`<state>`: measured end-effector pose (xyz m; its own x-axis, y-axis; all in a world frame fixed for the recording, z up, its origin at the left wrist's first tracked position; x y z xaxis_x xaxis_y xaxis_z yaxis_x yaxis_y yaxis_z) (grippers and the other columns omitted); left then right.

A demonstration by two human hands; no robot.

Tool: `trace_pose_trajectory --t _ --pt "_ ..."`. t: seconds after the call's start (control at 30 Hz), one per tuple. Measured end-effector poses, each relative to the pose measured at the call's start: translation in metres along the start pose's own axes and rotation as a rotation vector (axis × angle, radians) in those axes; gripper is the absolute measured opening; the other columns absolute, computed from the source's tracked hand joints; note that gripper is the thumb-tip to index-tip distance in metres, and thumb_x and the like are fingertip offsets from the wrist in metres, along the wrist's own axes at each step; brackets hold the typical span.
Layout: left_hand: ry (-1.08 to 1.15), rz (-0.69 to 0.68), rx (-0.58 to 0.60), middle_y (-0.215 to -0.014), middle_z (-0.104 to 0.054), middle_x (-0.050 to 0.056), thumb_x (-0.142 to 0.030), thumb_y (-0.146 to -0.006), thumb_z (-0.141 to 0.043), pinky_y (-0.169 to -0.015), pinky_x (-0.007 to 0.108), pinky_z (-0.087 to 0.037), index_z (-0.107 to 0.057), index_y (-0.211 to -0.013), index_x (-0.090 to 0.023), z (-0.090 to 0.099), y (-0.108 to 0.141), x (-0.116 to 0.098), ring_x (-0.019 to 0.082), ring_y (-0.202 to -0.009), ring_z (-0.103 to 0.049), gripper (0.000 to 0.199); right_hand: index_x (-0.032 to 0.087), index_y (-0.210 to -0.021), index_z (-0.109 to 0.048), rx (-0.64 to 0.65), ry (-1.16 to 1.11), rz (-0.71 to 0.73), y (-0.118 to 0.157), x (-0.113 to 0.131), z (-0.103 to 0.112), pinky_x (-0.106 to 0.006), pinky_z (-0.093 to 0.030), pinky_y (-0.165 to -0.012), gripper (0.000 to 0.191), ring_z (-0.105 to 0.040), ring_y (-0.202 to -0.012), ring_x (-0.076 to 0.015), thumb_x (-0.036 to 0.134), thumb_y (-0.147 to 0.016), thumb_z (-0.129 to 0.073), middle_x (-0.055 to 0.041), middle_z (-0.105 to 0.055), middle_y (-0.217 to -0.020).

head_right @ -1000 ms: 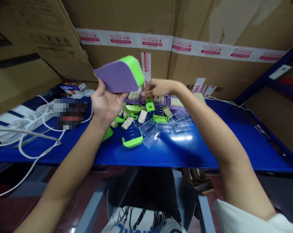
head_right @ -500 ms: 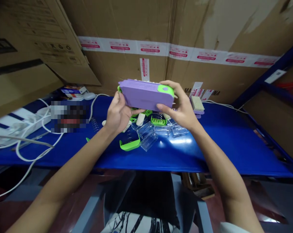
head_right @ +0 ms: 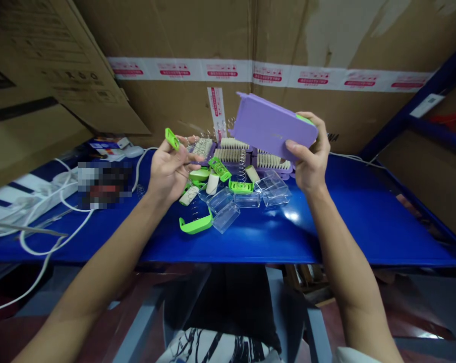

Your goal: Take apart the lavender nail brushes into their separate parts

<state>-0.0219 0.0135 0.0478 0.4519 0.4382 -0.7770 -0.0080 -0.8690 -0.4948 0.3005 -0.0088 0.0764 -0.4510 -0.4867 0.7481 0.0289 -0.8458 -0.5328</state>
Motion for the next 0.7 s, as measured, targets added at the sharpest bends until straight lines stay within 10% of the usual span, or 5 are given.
trace_pose_trajectory --t 0.2,0.37,0.57,0.7 --pt "-0.312 -0.267 -0.086 -0.126 -0.079 0.004 -0.042 -0.079 -0.105 -0.064 0.027 -0.067 -0.068 -0.102 -0.024 -0.003 0.008 -0.012 0.017 -0.084 -0.081 0.047 0.053 -0.17 -0.036 -0.324 -0.252 -0.057 -0.005 -0.004 0.005 -0.067 -0.064 -0.086 0.091 -0.075 -0.124 -0.0455 0.074 -0.084 -0.053 -0.0071 -0.063 -0.163" --pt "-0.888 -0.482 0.19 -0.126 -0.083 0.009 -0.019 -0.093 -0.081 -0.084 0.037 -0.068 -0.076 -0.098 -0.025 -0.006 0.019 -0.005 0.028 -0.115 -0.078 0.009 0.058 -0.168 -0.04 -0.226 -0.044 -0.008 -0.002 0.001 -0.003 -0.065 -0.066 -0.093 0.091 -0.066 -0.141 -0.0452 0.092 -0.084 -0.048 -0.0015 -0.057 -0.17" --pt "-1.112 -0.497 0.485 -0.149 -0.078 0.01 -0.011 -0.093 -0.06 -0.089 0.043 -0.065 -0.084 -0.113 -0.025 -0.005 0.02 0.007 0.028 -0.105 -0.081 0.034 0.058 -0.167 -0.036 -0.255 -0.019 0.064 0.008 0.019 -0.02 -0.067 -0.065 -0.103 0.093 -0.055 -0.154 -0.0457 0.086 -0.084 -0.07 -0.0043 -0.054 -0.171" --pt "-1.0 -0.351 0.466 -0.138 -0.081 0.012 -0.017 -0.084 -0.072 -0.109 0.056 -0.06 -0.081 -0.133 -0.024 -0.005 0.019 0.005 0.037 -0.12 -0.075 0.05 0.054 -0.16 -0.042 -0.15 -0.096 0.064 0.015 0.028 -0.037 -0.065 -0.061 -0.108 0.065 -0.057 -0.156 -0.0412 0.081 -0.101 -0.043 -0.0052 -0.06 -0.163"
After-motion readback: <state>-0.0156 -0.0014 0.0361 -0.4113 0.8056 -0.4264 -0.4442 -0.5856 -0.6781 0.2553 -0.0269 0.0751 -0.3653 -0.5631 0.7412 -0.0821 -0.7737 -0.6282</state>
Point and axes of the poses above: each hand's wrist, its own y-axis away from the middle knuckle, its own z-axis out of the back of the hand, x = y × z, the point moved 2 cm from there along -y, towards the middle knuckle
